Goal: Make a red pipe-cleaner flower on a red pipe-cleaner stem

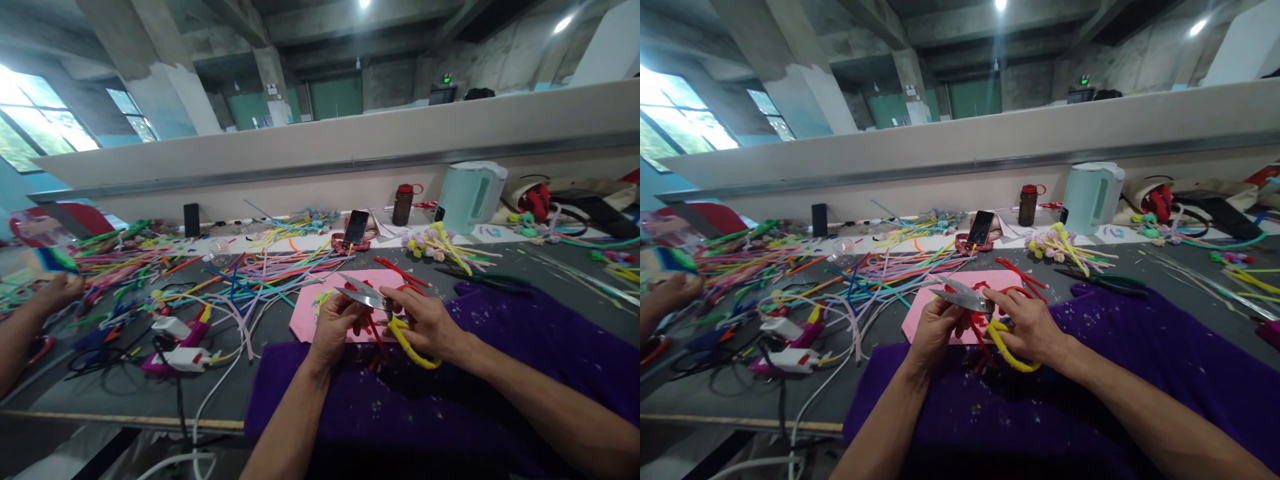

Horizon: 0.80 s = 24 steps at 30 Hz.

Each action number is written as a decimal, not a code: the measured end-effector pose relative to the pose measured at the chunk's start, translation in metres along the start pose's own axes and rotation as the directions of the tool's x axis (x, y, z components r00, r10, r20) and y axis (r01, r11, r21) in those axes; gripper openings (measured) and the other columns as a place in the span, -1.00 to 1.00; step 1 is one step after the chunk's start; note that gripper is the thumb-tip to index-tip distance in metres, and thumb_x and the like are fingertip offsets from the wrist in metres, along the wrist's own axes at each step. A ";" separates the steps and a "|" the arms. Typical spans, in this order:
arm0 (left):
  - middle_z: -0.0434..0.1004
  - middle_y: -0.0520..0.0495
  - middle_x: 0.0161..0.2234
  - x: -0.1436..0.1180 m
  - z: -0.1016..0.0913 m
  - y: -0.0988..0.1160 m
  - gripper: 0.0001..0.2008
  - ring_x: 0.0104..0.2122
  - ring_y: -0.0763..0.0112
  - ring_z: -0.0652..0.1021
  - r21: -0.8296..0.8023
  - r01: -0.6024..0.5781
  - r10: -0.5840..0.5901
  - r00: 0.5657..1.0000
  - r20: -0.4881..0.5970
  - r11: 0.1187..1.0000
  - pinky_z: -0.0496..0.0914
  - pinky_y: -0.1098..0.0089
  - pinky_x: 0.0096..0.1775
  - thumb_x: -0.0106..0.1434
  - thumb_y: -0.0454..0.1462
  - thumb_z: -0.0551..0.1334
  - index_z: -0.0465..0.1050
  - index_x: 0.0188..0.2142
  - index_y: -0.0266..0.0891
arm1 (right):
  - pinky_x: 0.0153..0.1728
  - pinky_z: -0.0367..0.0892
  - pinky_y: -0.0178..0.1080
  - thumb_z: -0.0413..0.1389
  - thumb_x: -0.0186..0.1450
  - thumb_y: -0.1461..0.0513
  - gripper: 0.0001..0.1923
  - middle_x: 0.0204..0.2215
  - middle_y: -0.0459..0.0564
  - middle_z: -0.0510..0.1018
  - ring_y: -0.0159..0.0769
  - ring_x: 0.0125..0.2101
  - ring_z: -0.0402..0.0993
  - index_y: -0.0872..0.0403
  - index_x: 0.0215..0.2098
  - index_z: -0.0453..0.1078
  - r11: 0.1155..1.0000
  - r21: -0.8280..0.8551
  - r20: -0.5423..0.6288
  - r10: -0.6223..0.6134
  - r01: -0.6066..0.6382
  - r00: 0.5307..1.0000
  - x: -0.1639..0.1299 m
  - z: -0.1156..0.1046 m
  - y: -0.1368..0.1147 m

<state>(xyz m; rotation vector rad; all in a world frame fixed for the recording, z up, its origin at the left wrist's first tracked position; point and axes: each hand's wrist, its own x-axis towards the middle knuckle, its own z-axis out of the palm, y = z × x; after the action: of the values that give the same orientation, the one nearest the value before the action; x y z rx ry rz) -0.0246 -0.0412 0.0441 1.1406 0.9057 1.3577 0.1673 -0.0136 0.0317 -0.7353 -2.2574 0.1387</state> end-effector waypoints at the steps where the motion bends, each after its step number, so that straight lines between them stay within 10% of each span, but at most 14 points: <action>1: 0.37 0.03 -0.62 0.000 0.000 0.000 -0.79 -0.66 0.56 0.35 0.001 0.004 -0.004 1.000 -0.006 1.000 0.17 0.54 -0.63 0.04 -0.18 0.27 0.41 -0.44 -0.32 | -0.41 0.30 -0.27 0.12 0.14 0.18 -0.38 -0.35 0.01 0.43 -0.33 -0.41 0.35 0.04 0.15 0.08 1.000 0.000 -0.001 -0.003 0.003 1.000 0.000 0.000 0.000; 24: 0.38 0.04 -0.62 0.000 -0.001 0.002 -0.84 -0.65 0.57 0.36 0.013 -0.020 0.020 1.000 0.004 1.000 0.18 0.55 -0.64 0.06 -0.23 0.25 0.43 -0.40 -0.31 | -0.41 0.30 -0.26 0.11 0.15 0.18 -0.37 -0.31 0.04 0.43 -0.30 -0.40 0.35 0.05 0.16 0.04 1.000 0.006 0.035 -0.001 0.001 0.999 -0.002 0.000 0.001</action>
<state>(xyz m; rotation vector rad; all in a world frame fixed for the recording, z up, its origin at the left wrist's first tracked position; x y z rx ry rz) -0.0263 -0.0416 0.0454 1.1649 0.9037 1.3669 0.1686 -0.0132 0.0301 -0.7333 -2.2898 0.1592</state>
